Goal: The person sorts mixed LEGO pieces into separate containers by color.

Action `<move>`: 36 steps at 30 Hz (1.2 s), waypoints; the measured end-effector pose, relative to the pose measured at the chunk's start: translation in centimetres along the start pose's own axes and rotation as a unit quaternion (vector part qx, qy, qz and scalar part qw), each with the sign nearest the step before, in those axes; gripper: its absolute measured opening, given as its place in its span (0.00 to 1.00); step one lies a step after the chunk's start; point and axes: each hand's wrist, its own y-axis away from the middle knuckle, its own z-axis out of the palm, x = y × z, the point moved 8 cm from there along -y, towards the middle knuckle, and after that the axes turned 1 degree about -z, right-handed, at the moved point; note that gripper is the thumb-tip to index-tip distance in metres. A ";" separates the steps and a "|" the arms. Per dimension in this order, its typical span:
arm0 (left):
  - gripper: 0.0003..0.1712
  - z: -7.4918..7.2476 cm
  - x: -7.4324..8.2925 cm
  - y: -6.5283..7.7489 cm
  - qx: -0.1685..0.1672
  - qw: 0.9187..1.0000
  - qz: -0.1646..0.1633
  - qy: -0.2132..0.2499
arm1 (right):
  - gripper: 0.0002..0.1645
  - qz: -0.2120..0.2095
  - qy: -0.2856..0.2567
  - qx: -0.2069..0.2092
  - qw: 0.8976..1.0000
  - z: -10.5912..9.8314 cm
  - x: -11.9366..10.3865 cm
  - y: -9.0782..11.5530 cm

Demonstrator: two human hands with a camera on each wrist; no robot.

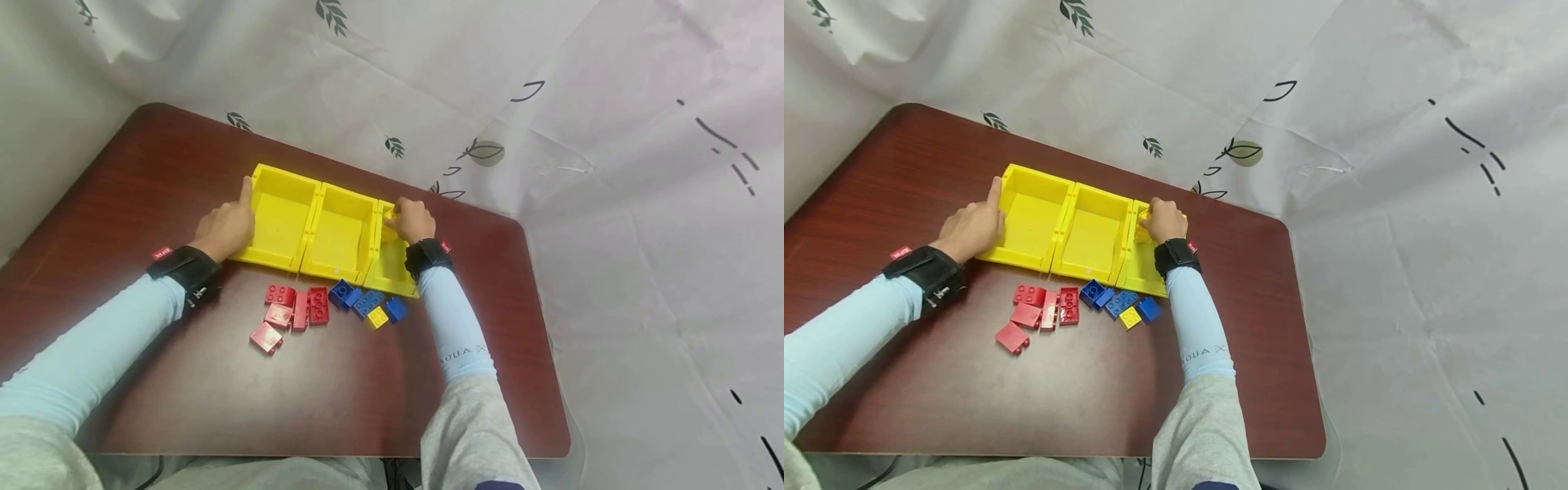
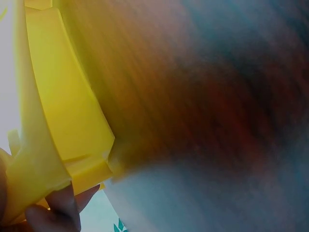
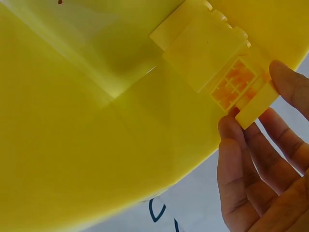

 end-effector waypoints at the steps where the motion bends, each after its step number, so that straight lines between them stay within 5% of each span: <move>1: 0.53 0.0 0.0 0.0 -0.001 1.000 0.002 -0.001 | 0.23 0.002 -0.002 -0.001 1.000 0.0 0.1 0.0; 12: 0.49 0.5 0.2 -0.2 -0.002 1.000 0.017 -0.024 | 0.28 0.005 -0.006 -0.008 1.000 -0.9 0.5 1.3; 20: 0.38 0.4 0.7 0.0 -0.006 0.998 0.041 -0.043 | 0.25 -0.103 0.035 0.010 0.994 -2.5 -1.2 7.0; 30: 0.39 0.2 1.0 0.1 -0.002 0.995 0.070 -0.070 | 0.20 -0.189 0.067 -0.025 0.979 3.4 -1.4 15.1; 36: 0.43 0.2 1.2 0.1 0.001 0.993 0.086 -0.085 | 0.22 -0.155 0.069 0.011 0.985 6.4 0.1 17.7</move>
